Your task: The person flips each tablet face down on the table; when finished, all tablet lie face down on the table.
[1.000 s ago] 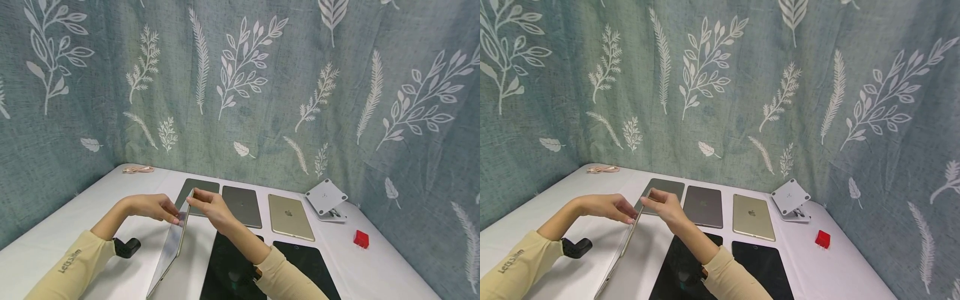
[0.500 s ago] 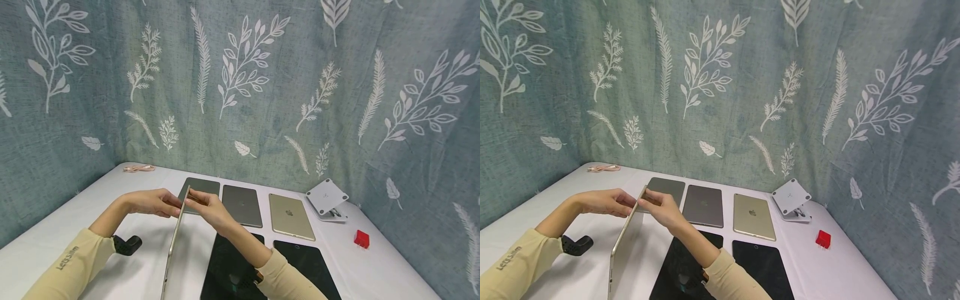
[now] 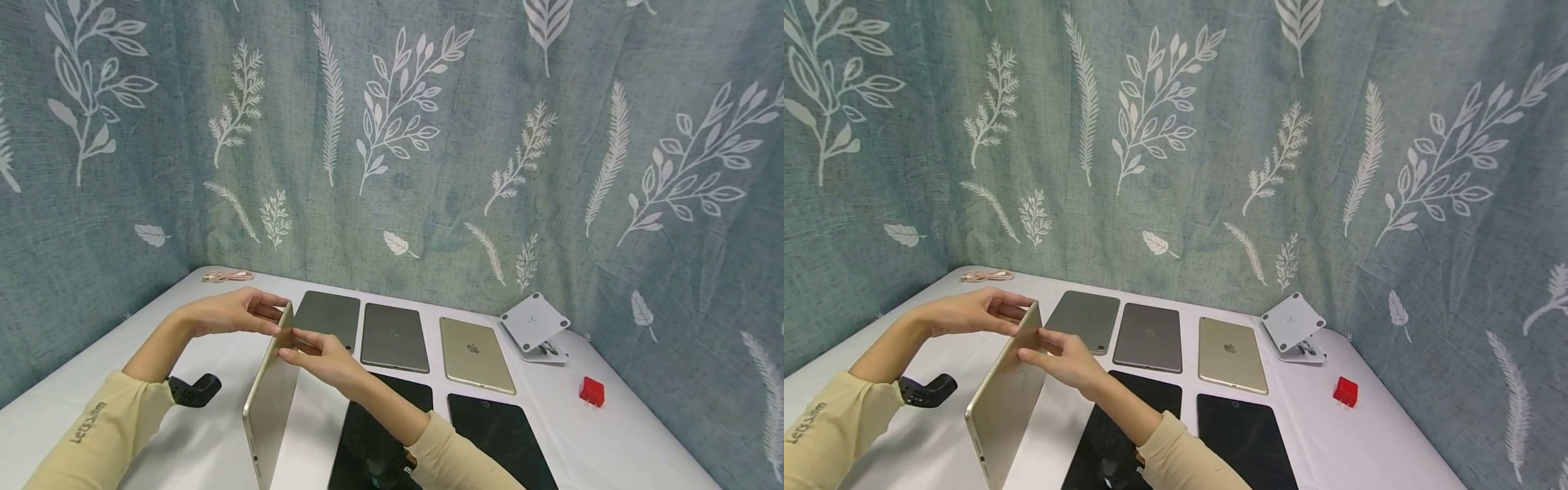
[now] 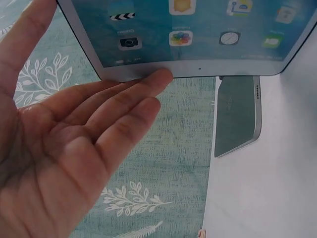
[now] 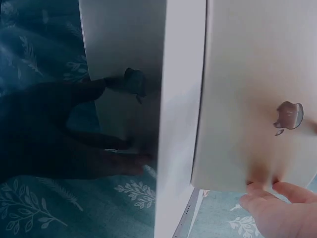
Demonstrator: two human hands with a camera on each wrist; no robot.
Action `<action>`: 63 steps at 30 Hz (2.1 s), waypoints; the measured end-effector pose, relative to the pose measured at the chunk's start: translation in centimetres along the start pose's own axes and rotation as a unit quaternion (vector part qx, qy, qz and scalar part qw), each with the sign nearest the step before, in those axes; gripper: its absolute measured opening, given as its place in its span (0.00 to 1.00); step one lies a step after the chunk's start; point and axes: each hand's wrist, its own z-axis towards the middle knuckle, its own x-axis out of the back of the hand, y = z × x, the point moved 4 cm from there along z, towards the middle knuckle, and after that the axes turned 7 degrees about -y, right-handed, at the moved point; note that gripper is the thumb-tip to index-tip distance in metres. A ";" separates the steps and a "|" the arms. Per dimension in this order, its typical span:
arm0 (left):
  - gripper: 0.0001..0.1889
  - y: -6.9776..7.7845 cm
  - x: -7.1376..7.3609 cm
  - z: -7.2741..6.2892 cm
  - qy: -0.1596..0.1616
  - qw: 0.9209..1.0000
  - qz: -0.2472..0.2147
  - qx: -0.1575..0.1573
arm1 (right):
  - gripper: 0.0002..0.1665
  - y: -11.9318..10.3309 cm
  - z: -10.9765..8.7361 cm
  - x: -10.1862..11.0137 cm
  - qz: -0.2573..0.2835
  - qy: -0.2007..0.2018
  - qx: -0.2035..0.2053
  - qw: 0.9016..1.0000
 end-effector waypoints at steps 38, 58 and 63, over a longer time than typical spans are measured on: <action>0.44 -1.8 1.4 -2.0 -0.044 0.998 -0.053 -0.011 | 0.45 1.4 0.0 -0.4 -0.292 -0.119 -0.116 0.942; 0.51 -4.0 -0.5 0.3 -0.085 0.994 -0.056 0.027 | 0.50 2.0 -1.8 1.3 -0.407 -0.088 -0.160 0.895; 0.51 -4.4 -0.7 0.6 -0.073 0.995 -0.040 0.051 | 0.48 2.1 -1.9 1.3 -0.422 -0.086 -0.164 0.887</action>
